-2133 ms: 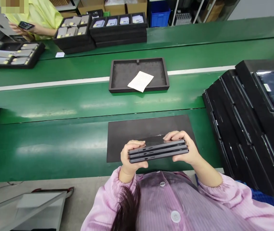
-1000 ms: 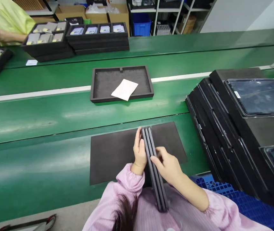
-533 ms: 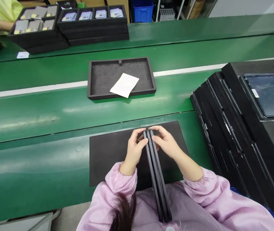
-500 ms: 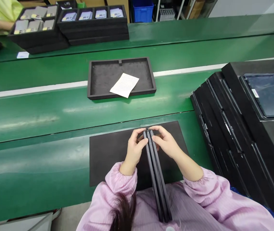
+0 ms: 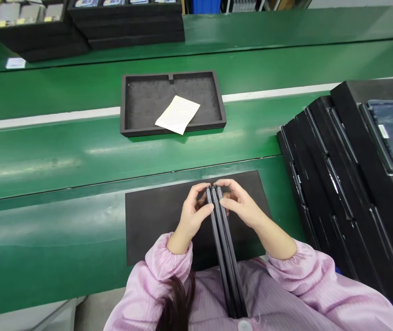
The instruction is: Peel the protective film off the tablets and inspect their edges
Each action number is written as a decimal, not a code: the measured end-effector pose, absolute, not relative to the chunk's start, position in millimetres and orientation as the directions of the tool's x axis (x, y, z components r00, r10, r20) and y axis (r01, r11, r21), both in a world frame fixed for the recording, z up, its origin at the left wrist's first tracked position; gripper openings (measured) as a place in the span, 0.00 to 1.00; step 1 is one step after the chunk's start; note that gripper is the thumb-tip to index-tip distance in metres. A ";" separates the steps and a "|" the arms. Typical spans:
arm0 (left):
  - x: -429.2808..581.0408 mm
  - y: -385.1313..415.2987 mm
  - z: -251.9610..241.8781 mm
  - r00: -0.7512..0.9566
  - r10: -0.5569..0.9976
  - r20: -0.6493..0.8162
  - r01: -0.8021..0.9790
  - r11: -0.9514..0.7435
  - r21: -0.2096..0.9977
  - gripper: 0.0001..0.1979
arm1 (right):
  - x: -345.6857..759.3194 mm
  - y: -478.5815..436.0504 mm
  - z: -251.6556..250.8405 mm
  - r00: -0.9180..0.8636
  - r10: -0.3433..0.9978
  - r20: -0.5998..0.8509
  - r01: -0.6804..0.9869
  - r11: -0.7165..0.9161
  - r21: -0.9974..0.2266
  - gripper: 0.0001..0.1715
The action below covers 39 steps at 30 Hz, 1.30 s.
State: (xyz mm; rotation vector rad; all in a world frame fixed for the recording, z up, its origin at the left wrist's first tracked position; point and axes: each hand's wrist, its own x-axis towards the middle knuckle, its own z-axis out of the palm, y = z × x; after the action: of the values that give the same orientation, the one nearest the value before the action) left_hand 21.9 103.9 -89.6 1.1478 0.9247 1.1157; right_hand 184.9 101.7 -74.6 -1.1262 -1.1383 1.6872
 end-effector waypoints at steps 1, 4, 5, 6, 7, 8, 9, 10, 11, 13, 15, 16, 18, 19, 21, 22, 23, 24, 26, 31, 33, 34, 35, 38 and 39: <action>20.1 104.2 -89.7 0.253 0.967 0.008 -0.186 0.041 0.982 0.23 | 186.9 101.1 -74.6 -0.322 0.919 -0.228 -0.130 -0.282 -0.951 0.27; 16.4 104.9 -90.0 0.316 0.948 0.037 -0.162 0.015 0.987 0.25 | 191.8 100.0 -75.2 -0.354 0.912 -0.206 -0.108 -0.258 -0.960 0.31; 15.9 104.9 -89.7 0.319 0.947 0.039 -0.149 0.009 0.989 0.25 | 192.7 99.9 -75.7 -0.352 0.915 -0.199 -0.101 -0.248 -0.964 0.30; 15.7 104.9 -89.2 0.320 0.947 0.038 -0.139 0.007 0.990 0.25 | 193.3 99.8 -76.3 -0.355 0.915 -0.191 -0.098 -0.239 -0.966 0.30; 15.7 104.7 -88.4 0.319 0.947 0.035 -0.131 0.007 0.991 0.25 | 193.6 99.7 -77.0 -0.362 0.914 -0.182 -0.096 -0.231 -0.968 0.30; 15.8 104.4 -87.6 0.318 0.947 0.032 -0.123 0.008 0.992 0.25 | 193.8 99.6 -77.6 -0.367 0.914 -0.172 -0.095 -0.220 -0.971 0.30; 15.9 104.2 -86.7 0.319 0.947 0.028 -0.113 0.008 0.994 0.25 | 193.9 99.3 -78.1 -0.368 0.916 -0.159 -0.092 -0.206 -0.974 0.30; 15.9 104.0 -86.0 0.319 0.947 0.026 -0.100 0.006 0.995 0.25 | 194.2 98.9 -78.5 -0.365 0.919 -0.147 -0.085 -0.190 -0.978 0.30; 15.7 103.9 -85.6 0.319 0.947 0.025 -0.087 0.003 0.996 0.25 | 194.5 98.5 -78.6 -0.361 0.923 -0.135 -0.077 -0.174 -0.982 0.30; 14.8 103.9 -86.4 0.327 0.945 0.031 -0.072 -0.008 0.997 0.25 | 195.8 97.7 -78.0 -0.372 0.921 -0.118 -0.070 -0.155 -0.985 0.30; 13.5 103.7 -89.1 0.357 0.932 0.056 -0.094 -0.024 0.995 0.28 | 197.9 97.1 -76.6 -0.421 0.900 -0.115 -0.076 -0.161 -0.984 0.34; 12.9 103.4 -90.9 0.372 0.925 0.071 -0.110 -0.032 0.993 0.29 | 199.1 96.9 -75.9 -0.450 0.886 -0.116 -0.079 -0.169 -0.982 0.37; 12.5 102.3 -94.2 0.389 0.918 0.084 -0.132 -0.034 0.991 0.33 | 201.3 96.7 -74.5 -0.485 0.867 -0.115 -0.077 -0.173 -0.982 0.39; 12.6 101.6 -95.4 0.390 0.917 0.081 -0.138 -0.029 0.990 0.34 | 202.3 96.6 -74.1 -0.491 0.864 -0.111 -0.077 -0.170 -0.982 0.40; 13.3 100.4 -96.6 0.390 0.918 0.070 -0.142 -0.015 0.990 0.35 | 203.6 96.5 -73.9 -0.488 0.867 -0.101 -0.081 -0.160 -0.984 0.39; 13.7 99.9 -96.7 0.391 0.918 0.069 -0.145 -0.013 0.989 0.35 | 203.9 96.5 -74.0 -0.482 0.871 -0.096 -0.084 -0.155 -0.984 0.39; 14.0 99.6 -96.6 0.390 0.918 0.071 -0.145 -0.015 0.989 0.35 | 203.7 96.5 -74.2 -0.475 0.875 -0.095 -0.085 -0.153 -0.985 0.39; 14.3 99.4 -96.4 0.386 0.920 0.075 -0.144 -0.021 0.989 0.35 | 202.9 96.7 -74.3 -0.467 0.879 -0.097 -0.085 -0.153 -0.984 0.39; 14.5 99.5 -96.4 0.381 0.922 0.076 -0.132 -0.027 0.991 0.35 | 199.5 97.4 -74.2 -0.432 0.894 -0.117 -0.079 -0.167 -0.983 0.37; 14.6 100.4 -97.9 0.382 0.921 0.073 -0.124 -0.028 0.992 0.35 | 182.8 100.8 -68.5 -0.199 0.940 -0.277 0.048 -0.273 -0.961 0.22; 14.9 100.5 -98.4 0.370 0.926 0.071 -0.130 -0.025 0.991 0.35 | 177.7 101.8 -65.0 -0.132 0.948 -0.290 0.109 -0.277 -0.955 0.21; 14.9 100.5 -98.5 0.367 0.928 0.069 -0.131 -0.022 0.991 0.35 | 176.1 102.1 -63.4 -0.116 0.952 -0.285 0.125 -0.271 -0.955 0.21; 15.0 100.4 -98.6 0.366 0.928 0.066 -0.133 -0.018 0.991 0.35 | 175.2 102.4 -62.1 -0.106 0.954 -0.281 0.131 -0.267 -0.955 0.21; 15.1 99.7 -98.9 0.373 0.926 0.060 -0.152 -0.003 0.988 0.35 | 174.1 102.9 -59.5 -0.090 0.953 -0.290 0.135 -0.277 -0.951 0.20; 15.2 99.4 -99.0 0.370 0.927 0.059 -0.158 0.001 0.987 0.35 | 173.9 103.0 -58.8 -0.082 0.952 -0.295 0.141 -0.282 -0.949 0.20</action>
State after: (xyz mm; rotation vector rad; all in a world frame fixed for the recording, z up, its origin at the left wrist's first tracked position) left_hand 15.2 99.4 -99.0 1.2731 0.8009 1.0146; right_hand 173.9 103.0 -58.8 -1.4742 -1.2290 1.4408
